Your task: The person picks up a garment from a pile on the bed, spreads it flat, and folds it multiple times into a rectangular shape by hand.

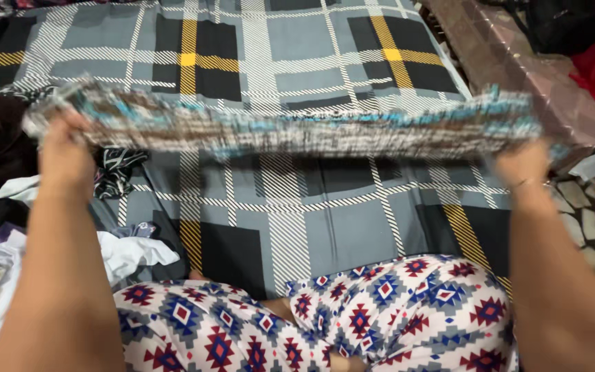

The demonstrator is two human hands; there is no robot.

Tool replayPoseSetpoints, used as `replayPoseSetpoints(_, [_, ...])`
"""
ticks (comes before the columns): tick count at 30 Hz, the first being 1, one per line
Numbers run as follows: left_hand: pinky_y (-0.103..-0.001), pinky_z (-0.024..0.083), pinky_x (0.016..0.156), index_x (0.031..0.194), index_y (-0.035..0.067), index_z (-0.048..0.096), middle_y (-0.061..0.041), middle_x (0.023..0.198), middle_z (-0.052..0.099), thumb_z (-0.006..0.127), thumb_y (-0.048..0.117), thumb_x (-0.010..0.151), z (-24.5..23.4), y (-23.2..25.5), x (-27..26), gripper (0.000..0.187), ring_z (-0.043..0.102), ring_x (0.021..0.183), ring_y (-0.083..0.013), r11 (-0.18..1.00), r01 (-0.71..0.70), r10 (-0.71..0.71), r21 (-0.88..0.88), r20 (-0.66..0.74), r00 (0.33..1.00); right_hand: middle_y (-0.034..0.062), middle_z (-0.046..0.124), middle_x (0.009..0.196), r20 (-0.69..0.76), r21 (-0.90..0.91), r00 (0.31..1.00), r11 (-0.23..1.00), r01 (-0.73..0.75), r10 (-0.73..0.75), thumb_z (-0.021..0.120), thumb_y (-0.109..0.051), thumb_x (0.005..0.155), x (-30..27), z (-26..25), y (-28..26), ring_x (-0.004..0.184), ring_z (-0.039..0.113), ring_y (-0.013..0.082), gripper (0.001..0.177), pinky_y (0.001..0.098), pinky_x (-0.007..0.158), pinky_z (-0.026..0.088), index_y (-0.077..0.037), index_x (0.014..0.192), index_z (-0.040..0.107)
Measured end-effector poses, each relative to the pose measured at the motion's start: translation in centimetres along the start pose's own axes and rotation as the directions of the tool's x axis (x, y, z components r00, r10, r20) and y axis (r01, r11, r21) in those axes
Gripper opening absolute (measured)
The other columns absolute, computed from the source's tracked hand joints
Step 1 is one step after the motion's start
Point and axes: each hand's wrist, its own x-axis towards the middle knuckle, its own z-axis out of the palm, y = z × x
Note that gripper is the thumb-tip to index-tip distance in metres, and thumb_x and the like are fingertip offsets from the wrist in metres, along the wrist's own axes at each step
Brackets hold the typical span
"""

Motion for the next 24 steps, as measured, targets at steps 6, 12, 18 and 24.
replayPoseSetpoints(6, [-0.046, 0.049, 0.103, 0.120, 0.013, 0.077, -0.027, 0.117, 0.071, 0.056, 0.002, 0.081, 2.0, -17.6, -1.9, 0.046, 0.066, 0.115, -0.0427, 0.754, -0.251, -0.029, 0.608, 0.412, 0.911, 0.0276, 0.071, 0.126, 0.477, -0.482, 0.812, 0.873, -0.077, 0.336, 0.063, -0.039, 0.085, -7.4, 0.9, 1.1, 0.119, 0.068, 0.0437, 0.051, 0.0487, 0.101, 0.053, -0.003, 0.118, 0.078])
replayPoseSetpoints(12, [-0.043, 0.053, 0.104, 0.116, 0.010, 0.079, -0.020, 0.122, 0.075, 0.061, 0.014, 0.087, 1.2, -17.8, -1.5, 0.034, 0.070, 0.116, -0.0358, 0.535, -0.388, -0.244, 0.750, 0.577, 0.779, 0.0229, 0.072, 0.131, 0.639, -0.535, 0.524, 0.815, -0.224, 0.563, 0.078, -0.039, 0.076, -9.9, -1.9, 2.3, 0.121, 0.068, 0.0392, 0.056, 0.0462, 0.103, 0.053, -0.004, 0.120, 0.078])
replayPoseSetpoints(18, [-0.043, 0.056, 0.102, 0.120, 0.013, 0.079, -0.011, 0.126, 0.075, 0.066, 0.023, 0.087, 3.2, -7.0, -5.8, 0.037, 0.073, 0.116, -0.0297, 0.164, -0.625, -0.545, 0.763, 0.598, 0.588, 0.0253, 0.074, 0.126, 0.555, -0.544, 0.568, 0.782, -0.305, 0.608, 0.082, -0.034, 0.075, -9.2, -4.3, -0.2, 0.115, 0.072, 0.0403, 0.054, 0.0474, 0.099, 0.055, -0.002, 0.119, 0.079])
replayPoseSetpoints(24, [-0.043, 0.035, 0.120, 0.149, 0.020, 0.050, -0.009, 0.156, 0.046, 0.071, 0.055, 0.087, 8.5, 9.2, -17.1, 0.074, 0.042, 0.146, -0.0288, 0.526, -0.490, -0.291, 0.695, 0.689, 0.664, 0.0231, 0.076, 0.106, 0.325, -0.540, 0.910, 0.840, -0.046, 0.259, 0.074, -0.024, 0.090, -7.4, -6.3, -9.4, 0.096, 0.074, 0.0382, 0.024, 0.0469, 0.084, 0.058, -0.002, 0.098, 0.078])
